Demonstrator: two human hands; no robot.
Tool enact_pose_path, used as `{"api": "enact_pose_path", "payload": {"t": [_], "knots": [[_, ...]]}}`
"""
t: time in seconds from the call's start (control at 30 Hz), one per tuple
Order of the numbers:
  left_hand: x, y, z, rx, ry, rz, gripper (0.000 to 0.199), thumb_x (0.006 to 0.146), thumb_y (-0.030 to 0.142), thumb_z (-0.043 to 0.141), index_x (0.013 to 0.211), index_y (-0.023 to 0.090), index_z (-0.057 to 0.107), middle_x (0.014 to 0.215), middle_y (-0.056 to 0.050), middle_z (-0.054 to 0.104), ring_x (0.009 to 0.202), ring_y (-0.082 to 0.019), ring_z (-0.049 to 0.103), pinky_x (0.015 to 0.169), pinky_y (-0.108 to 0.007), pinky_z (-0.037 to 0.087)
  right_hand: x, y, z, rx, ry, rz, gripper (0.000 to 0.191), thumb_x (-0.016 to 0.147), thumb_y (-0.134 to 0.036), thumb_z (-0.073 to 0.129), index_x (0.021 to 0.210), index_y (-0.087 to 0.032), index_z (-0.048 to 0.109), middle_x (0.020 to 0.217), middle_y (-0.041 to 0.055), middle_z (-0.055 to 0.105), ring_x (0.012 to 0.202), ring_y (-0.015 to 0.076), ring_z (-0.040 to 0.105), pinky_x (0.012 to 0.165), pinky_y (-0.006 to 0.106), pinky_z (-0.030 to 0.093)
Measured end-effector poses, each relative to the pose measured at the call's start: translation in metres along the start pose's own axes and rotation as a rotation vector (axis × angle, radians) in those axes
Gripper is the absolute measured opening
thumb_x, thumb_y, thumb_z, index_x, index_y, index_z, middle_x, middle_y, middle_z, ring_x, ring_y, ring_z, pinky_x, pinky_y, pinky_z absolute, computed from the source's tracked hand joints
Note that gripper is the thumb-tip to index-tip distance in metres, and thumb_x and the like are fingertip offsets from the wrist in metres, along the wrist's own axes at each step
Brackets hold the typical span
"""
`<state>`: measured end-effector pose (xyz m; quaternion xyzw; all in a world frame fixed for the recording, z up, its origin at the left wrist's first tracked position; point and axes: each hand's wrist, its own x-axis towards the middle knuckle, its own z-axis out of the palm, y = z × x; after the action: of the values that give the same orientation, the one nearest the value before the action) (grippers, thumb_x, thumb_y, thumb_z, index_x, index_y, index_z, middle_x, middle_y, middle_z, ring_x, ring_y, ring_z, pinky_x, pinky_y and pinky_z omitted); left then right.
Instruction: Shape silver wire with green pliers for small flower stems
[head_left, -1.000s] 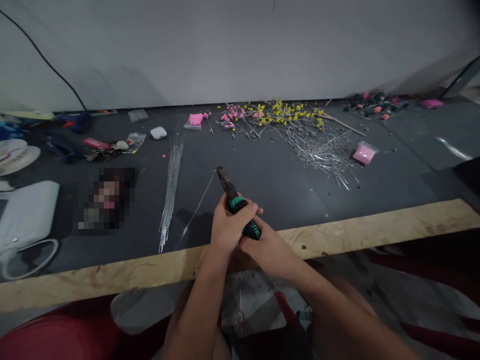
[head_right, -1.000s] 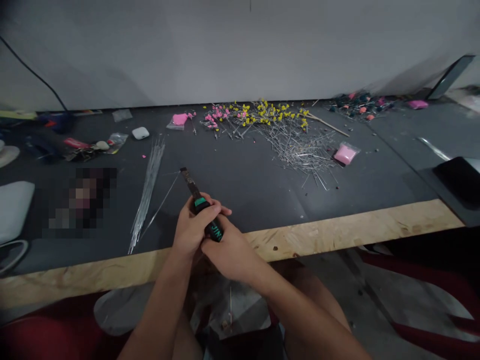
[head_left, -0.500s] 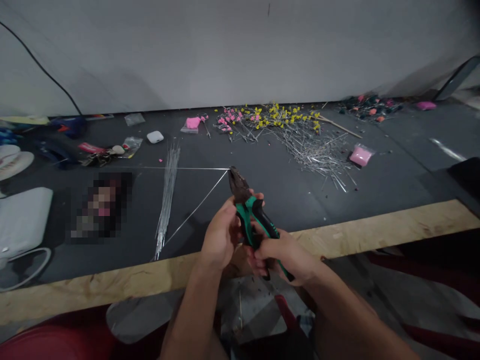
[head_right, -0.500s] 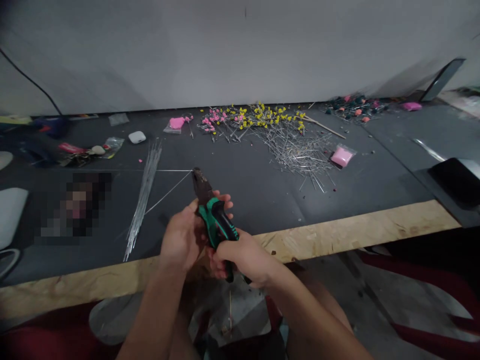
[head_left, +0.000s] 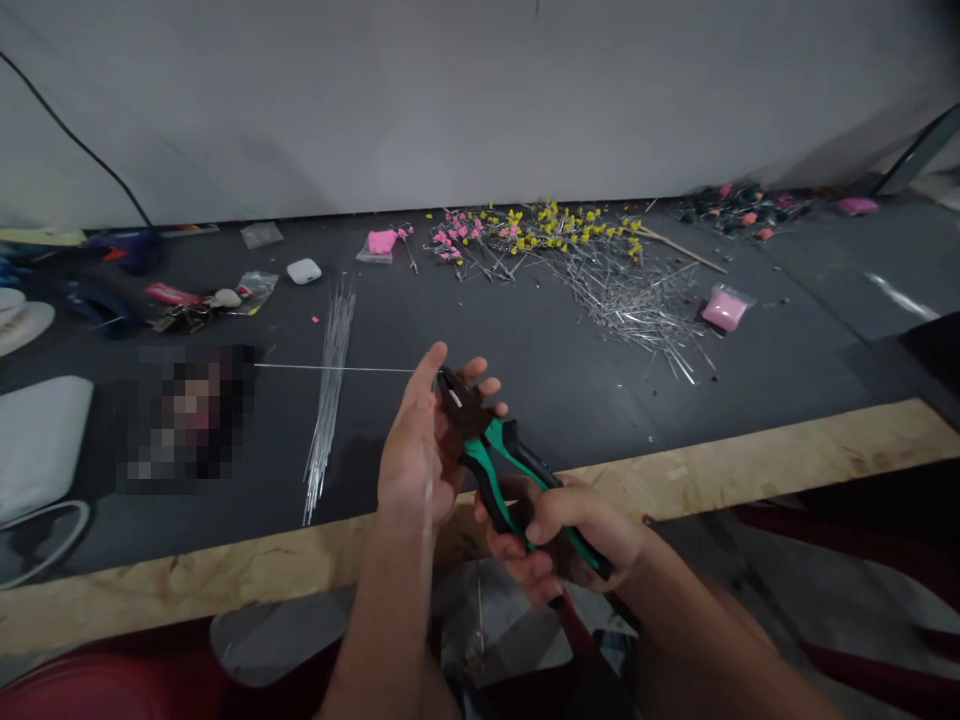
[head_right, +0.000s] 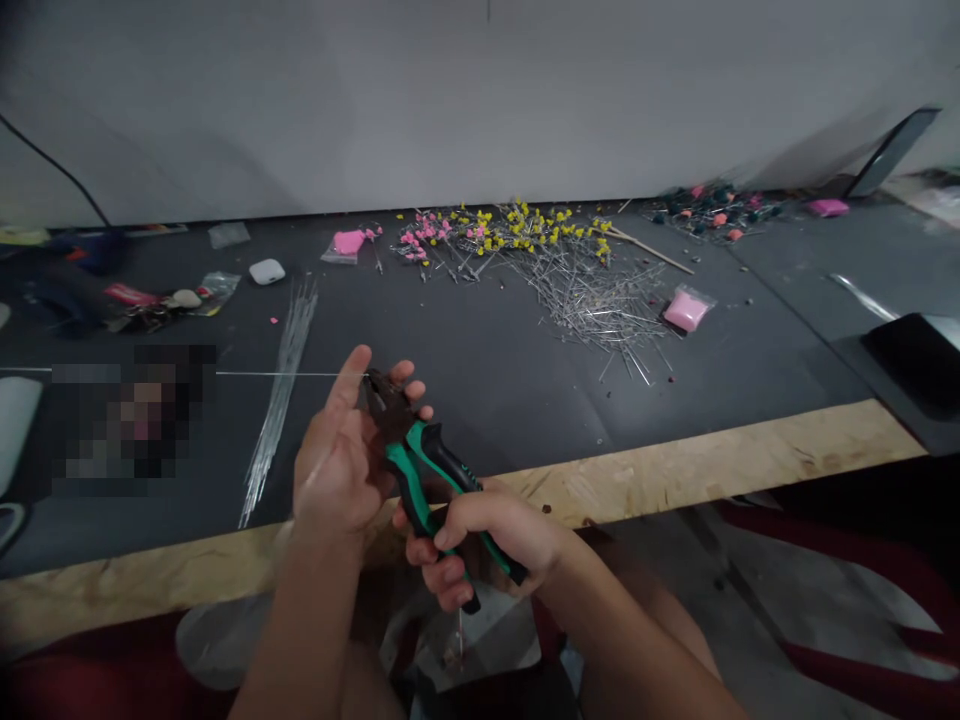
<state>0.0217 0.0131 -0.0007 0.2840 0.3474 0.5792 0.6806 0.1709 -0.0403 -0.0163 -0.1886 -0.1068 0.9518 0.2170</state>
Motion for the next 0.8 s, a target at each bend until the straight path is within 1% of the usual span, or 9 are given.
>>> {"api": "enact_pose_path", "payload": {"t": [0.1, 0.2, 0.33, 0.43, 0.57, 0.67, 0.73, 0.8], "knots": [[0.001, 0.001, -0.004, 0.059, -0.040, 0.018, 0.049, 0.077, 0.050, 0.064, 0.122, 0.034, 0.054, 0.118, -0.005, 0.066, 0.106, -0.022, 0.064, 0.084, -0.036, 0.056, -0.002, 0.000, -0.002, -0.012, -0.016, 0.007, 0.039, 0.062, -0.014, 0.054, 0.100, -0.015, 0.054, 0.071, -0.0015, 0.047, 0.050, 0.0059, 0.035, 0.044, 0.020, 0.026], [0.001, 0.003, -0.007, 0.052, -0.066, 0.021, 0.041, 0.078, 0.047, 0.065, 0.117, 0.035, 0.057, 0.116, -0.003, 0.067, 0.107, -0.021, 0.064, 0.087, -0.036, 0.055, -0.003, 0.000, -0.001, -0.033, -0.013, 0.013, 0.040, 0.060, -0.013, 0.055, 0.100, -0.015, 0.054, 0.071, -0.0013, 0.047, 0.049, 0.0060, 0.036, 0.045, 0.020, 0.026], [0.003, 0.003, -0.010, 0.051, -0.070, 0.021, 0.032, 0.076, 0.036, 0.071, 0.106, 0.031, 0.061, 0.106, -0.002, 0.071, 0.098, -0.018, 0.067, 0.085, -0.033, 0.055, -0.004, -0.001, 0.002, -0.051, 0.023, 0.025, 0.040, 0.059, -0.012, 0.054, 0.098, -0.014, 0.055, 0.070, -0.0008, 0.048, 0.049, 0.0060, 0.036, 0.044, 0.020, 0.026], [0.005, 0.002, -0.011, 0.088, -0.056, 0.018, 0.030, 0.077, 0.027, 0.071, 0.104, 0.028, 0.059, 0.098, -0.001, 0.072, 0.087, -0.016, 0.069, 0.079, -0.031, 0.056, -0.004, -0.002, 0.003, -0.067, 0.056, 0.020, 0.040, 0.058, -0.011, 0.054, 0.098, -0.014, 0.055, 0.069, -0.0012, 0.048, 0.048, 0.0058, 0.037, 0.043, 0.020, 0.026], [0.009, 0.005, -0.014, 0.181, -0.059, 0.033, 0.025, 0.076, 0.025, 0.072, 0.097, 0.023, 0.059, 0.086, -0.002, 0.073, 0.078, -0.015, 0.069, 0.073, -0.028, 0.055, -0.006, -0.002, 0.003, -0.109, 0.094, 0.003, 0.041, 0.057, -0.010, 0.053, 0.098, -0.013, 0.056, 0.068, -0.0007, 0.051, 0.047, 0.0058, 0.039, 0.043, 0.020, 0.028], [0.012, 0.007, -0.018, 0.362, -0.010, 0.113, 0.026, 0.069, 0.025, 0.077, 0.091, 0.019, 0.064, 0.079, -0.002, 0.072, 0.077, -0.014, 0.067, 0.072, -0.025, 0.052, -0.007, -0.001, 0.001, -0.131, 0.146, 0.000, 0.043, 0.056, -0.010, 0.054, 0.098, -0.013, 0.057, 0.068, -0.0003, 0.052, 0.047, 0.0059, 0.041, 0.043, 0.020, 0.030], [0.014, 0.007, -0.021, 0.507, 0.071, 0.202, 0.025, 0.066, 0.027, 0.079, 0.086, 0.019, 0.067, 0.079, -0.002, 0.070, 0.074, -0.013, 0.064, 0.067, -0.022, 0.050, -0.007, 0.000, 0.000, -0.127, 0.158, 0.009, 0.042, 0.055, -0.009, 0.055, 0.097, -0.013, 0.057, 0.067, -0.0008, 0.053, 0.047, 0.0058, 0.041, 0.043, 0.020, 0.030], [0.015, 0.007, -0.022, 0.649, 0.152, 0.309, 0.021, 0.066, 0.030, 0.079, 0.081, 0.019, 0.070, 0.077, -0.001, 0.067, 0.069, -0.011, 0.060, 0.062, -0.021, 0.047, -0.007, 0.001, -0.001, -0.124, 0.155, 0.019, 0.042, 0.055, -0.009, 0.055, 0.096, -0.014, 0.057, 0.066, -0.0015, 0.053, 0.046, 0.0058, 0.042, 0.043, 0.020, 0.030]]}}
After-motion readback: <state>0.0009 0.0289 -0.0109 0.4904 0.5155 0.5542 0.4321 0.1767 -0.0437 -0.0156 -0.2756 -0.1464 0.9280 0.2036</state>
